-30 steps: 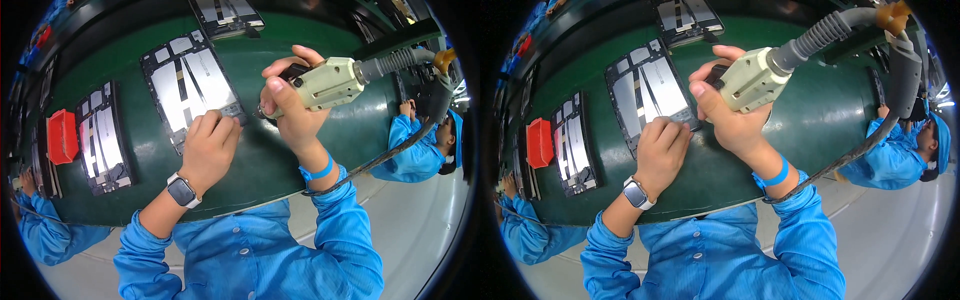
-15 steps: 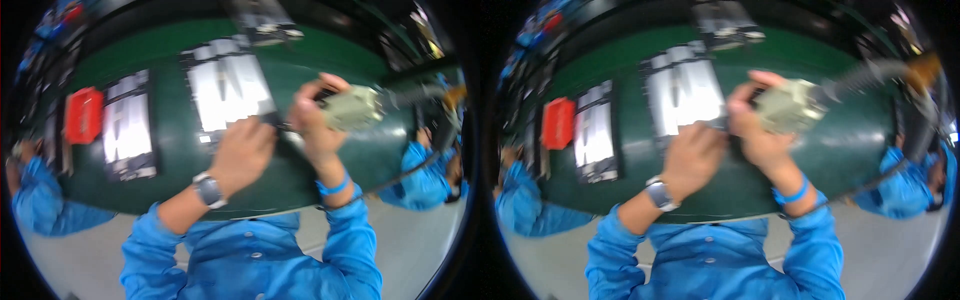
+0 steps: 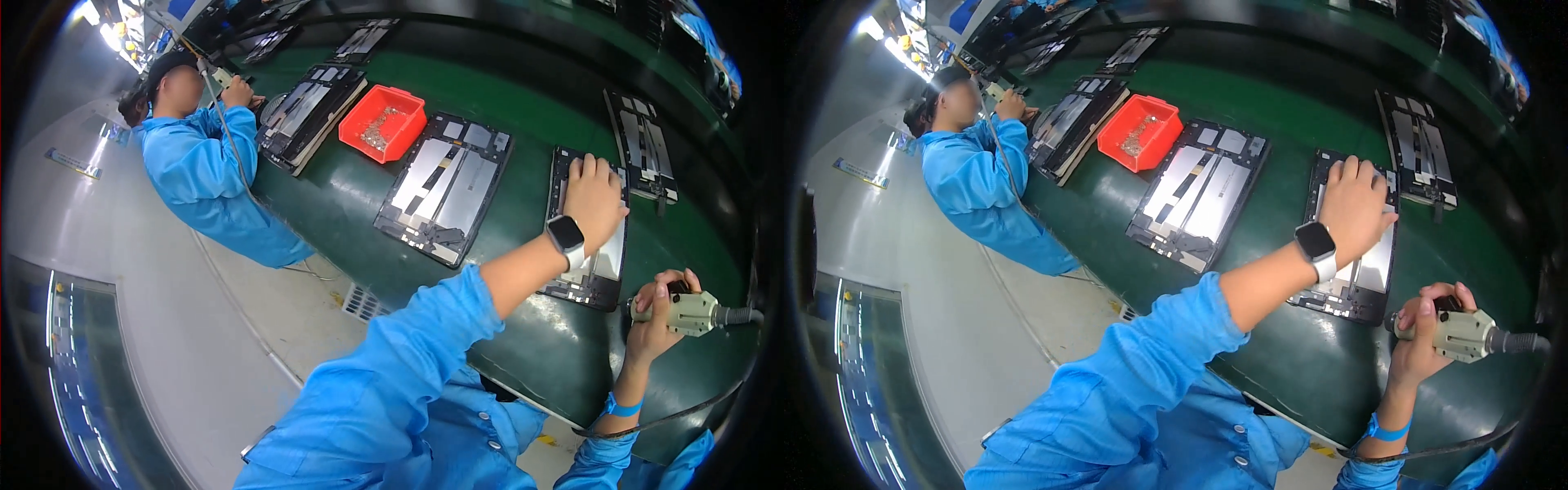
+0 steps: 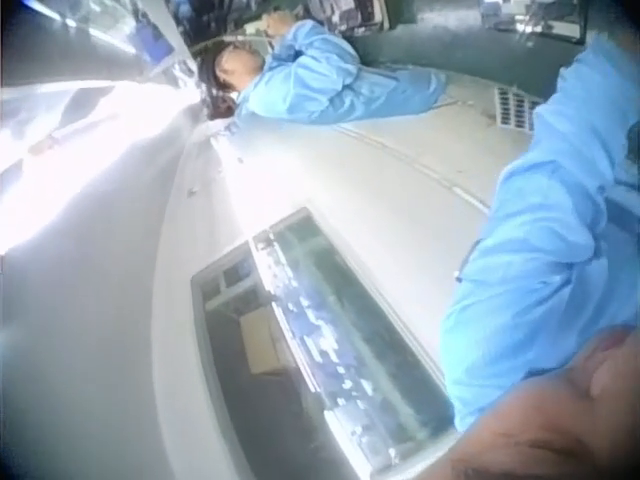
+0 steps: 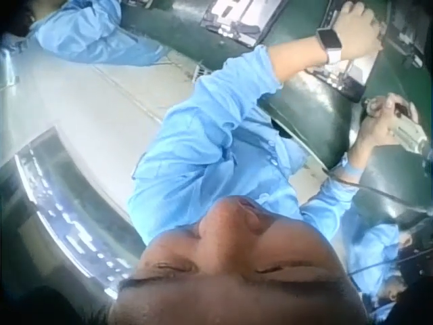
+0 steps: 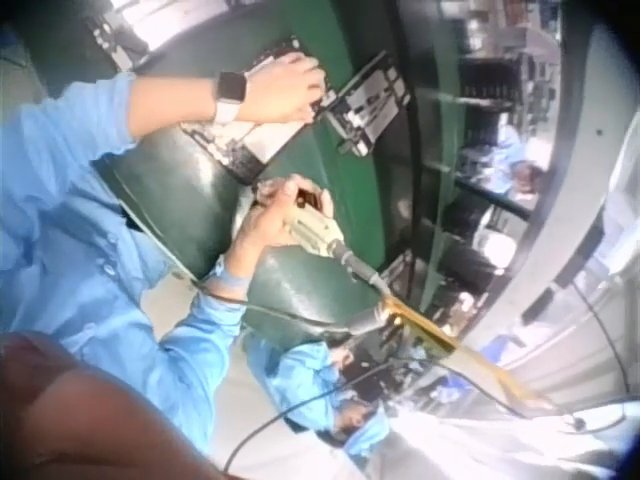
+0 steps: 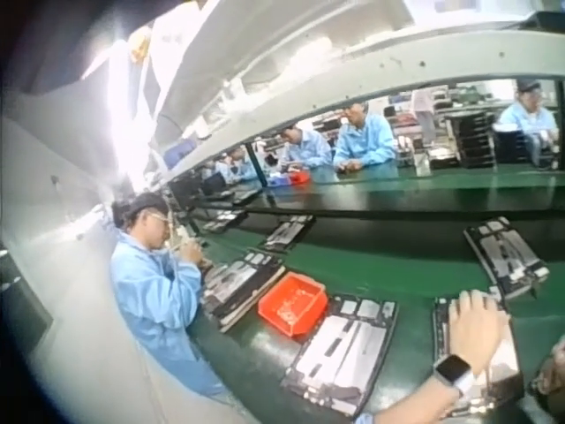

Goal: The person assembles tablet screen components by hand, then fastens them together with an electric screwdriver.

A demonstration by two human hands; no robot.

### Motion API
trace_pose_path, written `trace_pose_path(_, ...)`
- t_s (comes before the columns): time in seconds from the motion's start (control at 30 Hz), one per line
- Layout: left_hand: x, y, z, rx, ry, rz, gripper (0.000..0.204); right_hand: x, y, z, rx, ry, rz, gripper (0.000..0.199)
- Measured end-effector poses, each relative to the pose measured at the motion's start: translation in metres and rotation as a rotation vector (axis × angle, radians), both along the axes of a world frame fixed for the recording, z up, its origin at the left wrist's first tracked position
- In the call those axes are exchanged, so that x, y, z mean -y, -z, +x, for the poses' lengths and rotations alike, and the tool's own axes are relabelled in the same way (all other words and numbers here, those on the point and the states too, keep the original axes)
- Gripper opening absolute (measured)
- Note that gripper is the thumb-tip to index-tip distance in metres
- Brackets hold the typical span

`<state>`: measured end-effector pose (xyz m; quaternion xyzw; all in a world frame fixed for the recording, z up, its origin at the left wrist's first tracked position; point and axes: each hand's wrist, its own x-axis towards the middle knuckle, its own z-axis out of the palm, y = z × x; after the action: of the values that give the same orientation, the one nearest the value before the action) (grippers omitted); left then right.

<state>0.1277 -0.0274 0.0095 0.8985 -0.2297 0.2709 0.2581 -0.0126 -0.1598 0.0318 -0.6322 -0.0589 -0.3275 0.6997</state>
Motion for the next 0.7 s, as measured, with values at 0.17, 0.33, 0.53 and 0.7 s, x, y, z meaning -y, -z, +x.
trace_pose_path(0.17, -0.003, 0.005, 0.007, -0.052, 0.226, -0.063, 0.032, 0.021, -0.013, -0.012, 0.054, 0.163, -0.011, 0.043)
trace_pose_path(0.33, -0.011, 0.003, 0.041, -0.066, -0.019, -0.014, 0.033, 0.027, -0.013, -0.01, 0.053, 0.17, -0.011, 0.044)
trace_pose_path(0.53, -0.006, 0.007, 0.026, -0.12, 0.079, 0.018, 0.034, 0.025, -0.012, -0.008, 0.016, 0.169, -0.044, 0.048)
trace_pose_path(0.7, 0.011, 0.003, 0.004, -0.109, 0.23, 0.032, 0.032, 0.032, -0.02, -0.007, 0.005, 0.236, -0.067, 0.052)
